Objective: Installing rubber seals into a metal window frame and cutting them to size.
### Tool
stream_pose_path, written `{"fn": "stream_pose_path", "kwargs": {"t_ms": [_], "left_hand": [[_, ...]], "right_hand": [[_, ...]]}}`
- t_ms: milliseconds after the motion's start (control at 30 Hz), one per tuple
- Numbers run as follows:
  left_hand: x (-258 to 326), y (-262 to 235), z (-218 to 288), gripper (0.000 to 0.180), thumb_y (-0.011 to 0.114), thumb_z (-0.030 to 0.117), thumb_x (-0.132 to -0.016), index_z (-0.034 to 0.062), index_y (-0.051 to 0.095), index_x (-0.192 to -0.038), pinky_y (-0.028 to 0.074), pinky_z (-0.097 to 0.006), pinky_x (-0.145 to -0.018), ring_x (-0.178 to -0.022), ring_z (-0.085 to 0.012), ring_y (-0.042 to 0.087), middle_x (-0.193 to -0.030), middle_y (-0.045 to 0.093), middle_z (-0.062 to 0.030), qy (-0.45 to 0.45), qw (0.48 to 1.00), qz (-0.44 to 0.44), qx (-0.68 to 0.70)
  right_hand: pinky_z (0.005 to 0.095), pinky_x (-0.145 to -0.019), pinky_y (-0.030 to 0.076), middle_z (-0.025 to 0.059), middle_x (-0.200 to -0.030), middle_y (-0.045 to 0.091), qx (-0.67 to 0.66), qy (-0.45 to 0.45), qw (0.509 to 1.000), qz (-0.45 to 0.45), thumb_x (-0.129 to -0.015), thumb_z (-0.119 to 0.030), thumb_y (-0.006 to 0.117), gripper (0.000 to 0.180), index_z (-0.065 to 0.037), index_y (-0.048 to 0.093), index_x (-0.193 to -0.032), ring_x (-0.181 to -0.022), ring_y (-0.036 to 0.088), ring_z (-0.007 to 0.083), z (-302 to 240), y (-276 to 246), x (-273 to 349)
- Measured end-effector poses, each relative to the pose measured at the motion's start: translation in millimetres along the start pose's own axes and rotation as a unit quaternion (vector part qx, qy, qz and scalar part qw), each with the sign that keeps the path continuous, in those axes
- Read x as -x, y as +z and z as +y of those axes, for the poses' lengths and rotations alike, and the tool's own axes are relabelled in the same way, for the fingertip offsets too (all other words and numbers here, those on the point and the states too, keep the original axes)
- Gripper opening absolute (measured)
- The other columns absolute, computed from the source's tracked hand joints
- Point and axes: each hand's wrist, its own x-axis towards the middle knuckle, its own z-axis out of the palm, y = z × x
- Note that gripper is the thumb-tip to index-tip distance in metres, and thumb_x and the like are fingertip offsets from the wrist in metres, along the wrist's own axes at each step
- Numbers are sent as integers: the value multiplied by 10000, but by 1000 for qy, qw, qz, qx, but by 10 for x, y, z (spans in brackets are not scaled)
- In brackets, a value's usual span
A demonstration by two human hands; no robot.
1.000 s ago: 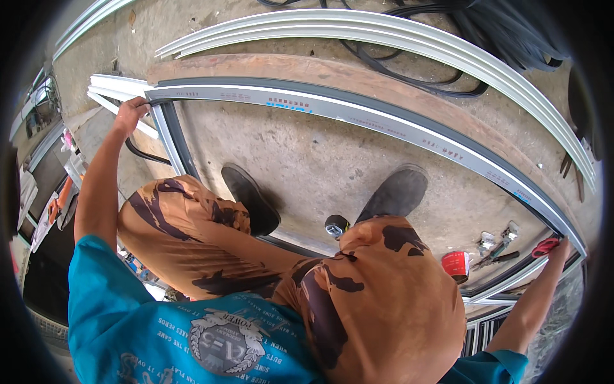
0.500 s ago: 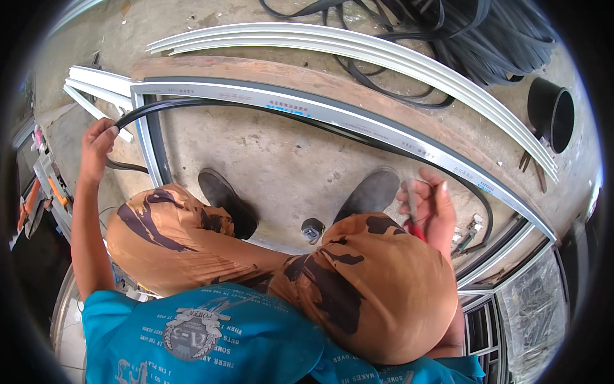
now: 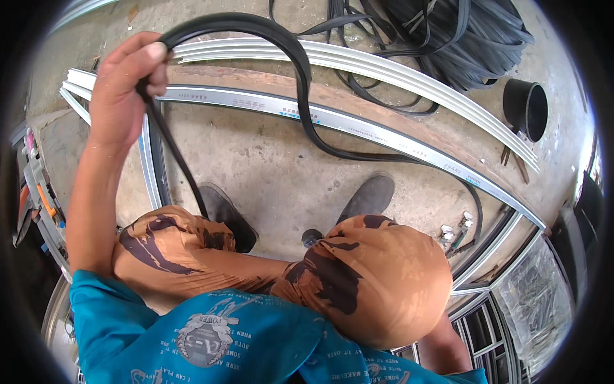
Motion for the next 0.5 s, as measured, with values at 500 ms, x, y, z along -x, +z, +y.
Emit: {"fn": "stream_pose_path", "kwargs": {"t_ms": [500], "left_hand": [[-16, 101, -272, 145, 650, 177, -862, 48, 644, -928, 367, -209, -564, -608, -43, 452, -668, 509, 46, -61, 996, 23, 55]], "right_hand": [[387, -1052, 388, 223, -1408, 435, -54, -27, 995, -85, -539, -423, 872, 1102, -10, 368, -1428, -1277, 479, 265, -293, 210, 675]]}}
